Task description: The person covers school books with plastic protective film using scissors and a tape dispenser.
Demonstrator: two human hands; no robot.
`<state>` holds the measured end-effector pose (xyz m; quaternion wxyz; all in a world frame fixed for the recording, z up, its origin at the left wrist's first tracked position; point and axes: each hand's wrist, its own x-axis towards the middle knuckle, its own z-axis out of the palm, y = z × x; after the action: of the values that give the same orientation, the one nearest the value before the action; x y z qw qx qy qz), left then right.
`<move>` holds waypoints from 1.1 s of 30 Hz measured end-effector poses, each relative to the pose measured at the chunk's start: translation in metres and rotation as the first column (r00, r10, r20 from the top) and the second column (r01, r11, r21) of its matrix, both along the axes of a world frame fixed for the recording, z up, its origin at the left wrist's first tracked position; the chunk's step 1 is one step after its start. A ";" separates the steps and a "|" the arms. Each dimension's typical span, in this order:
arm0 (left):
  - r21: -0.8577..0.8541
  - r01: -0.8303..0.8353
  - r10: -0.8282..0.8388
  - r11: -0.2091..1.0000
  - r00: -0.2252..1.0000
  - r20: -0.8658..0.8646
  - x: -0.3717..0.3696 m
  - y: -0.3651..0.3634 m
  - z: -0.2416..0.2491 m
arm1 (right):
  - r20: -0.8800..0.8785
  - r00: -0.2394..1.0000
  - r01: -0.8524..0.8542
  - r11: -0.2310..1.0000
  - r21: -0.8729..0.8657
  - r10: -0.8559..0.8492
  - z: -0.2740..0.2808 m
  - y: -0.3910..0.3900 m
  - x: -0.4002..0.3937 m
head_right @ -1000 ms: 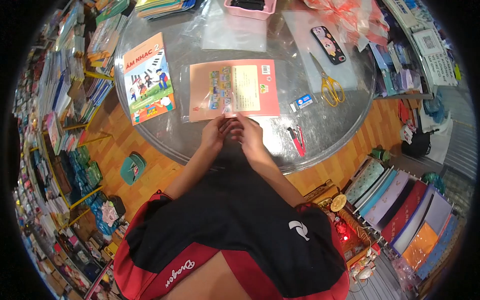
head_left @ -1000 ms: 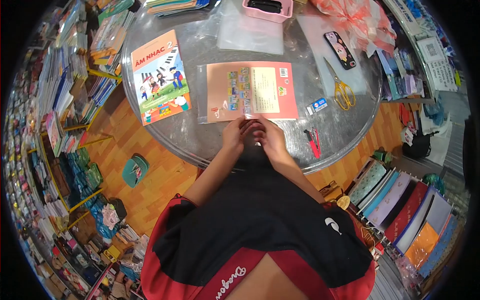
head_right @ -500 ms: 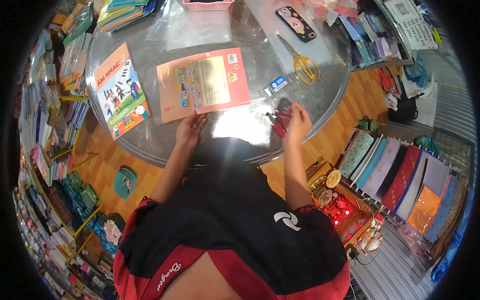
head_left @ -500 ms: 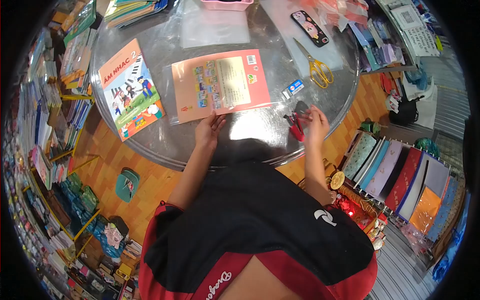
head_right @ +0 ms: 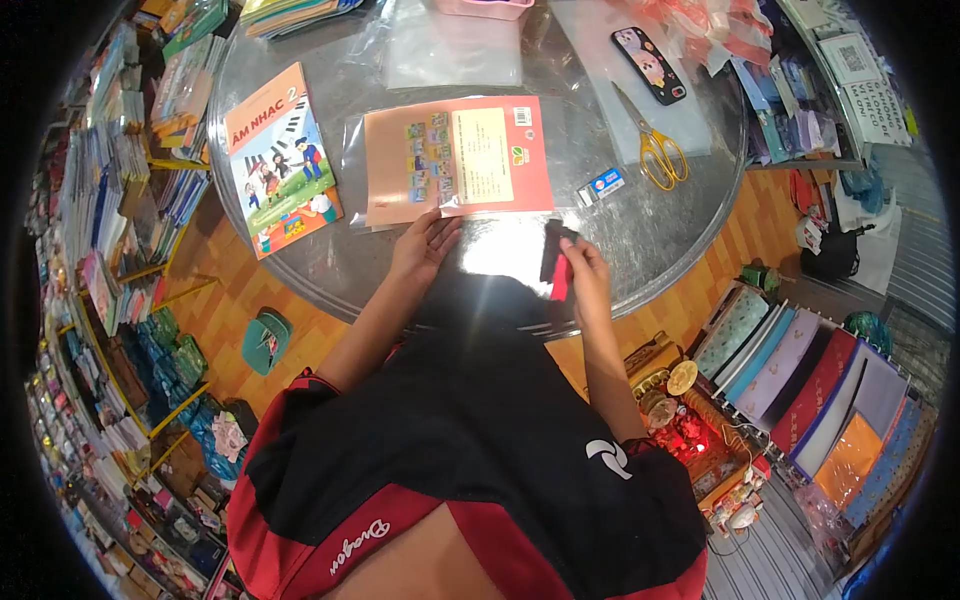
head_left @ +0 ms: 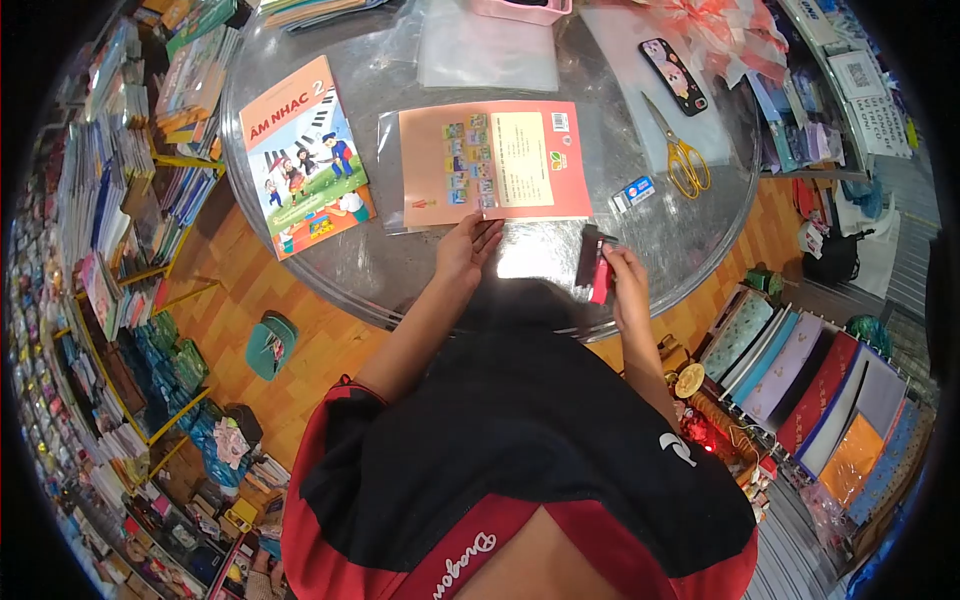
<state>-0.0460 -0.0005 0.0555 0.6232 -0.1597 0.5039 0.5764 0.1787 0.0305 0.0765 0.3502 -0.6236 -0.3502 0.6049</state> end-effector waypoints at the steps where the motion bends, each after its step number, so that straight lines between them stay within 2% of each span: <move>1: -0.001 -0.003 0.003 1.000 1.000 0.002 -0.001 0.001 0.001 | -0.136 0.991 -0.019 0.998 -0.063 0.011 0.002 -0.002 -0.008; 2: -0.010 0.004 -0.004 1.000 1.000 0.003 -0.001 0.002 0.001 | -0.269 0.963 -0.047 0.991 -0.122 0.012 0.003 -0.003 -0.015; 6: -0.006 0.010 -0.010 1.000 1.000 0.001 -0.002 0.002 -0.004 | -0.412 0.911 -0.159 0.922 -0.352 -0.001 0.003 -0.004 -0.053; 9: 0.061 0.021 -0.020 0.998 1.000 -0.015 -0.002 -0.002 -0.013 | -0.462 0.886 -0.223 0.913 -0.343 0.042 0.000 -0.005 -0.077; 16: 0.140 -0.003 0.001 0.990 1.000 0.016 0.001 -0.008 -0.029 | -0.485 0.871 -0.267 0.908 -0.323 0.084 0.002 -0.004 -0.106; 19: 0.117 0.032 -0.037 0.993 0.998 0.042 -0.003 -0.007 -0.026 | -0.403 0.910 -0.252 0.903 -0.348 0.099 -0.001 -0.005 -0.111; 22: 0.031 -0.026 0.024 0.999 0.998 0.061 -0.004 -0.004 -0.016 | -0.394 0.915 -0.239 0.906 -0.350 0.090 -0.002 -0.005 -0.114; 26: 0.013 -0.011 0.010 1.000 1.000 0.025 -0.004 -0.003 -0.014 | -0.407 0.911 -0.226 0.909 -0.352 0.069 -0.001 -0.002 -0.118; 31: 0.122 0.056 -0.058 0.991 0.998 0.007 -0.006 -0.007 -0.022 | -0.409 0.911 -0.215 0.910 -0.354 0.056 -0.004 -0.001 -0.121; 33: 0.114 0.043 -0.045 0.993 0.999 0.019 -0.006 -0.007 -0.019 | -0.399 0.914 -0.221 0.909 -0.353 0.067 -0.002 -0.002 -0.119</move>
<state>-0.0521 -0.0072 0.0364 0.6493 -0.1192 0.4669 0.5883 0.0599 0.0290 0.0744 0.2330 -0.5241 -0.1940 0.7958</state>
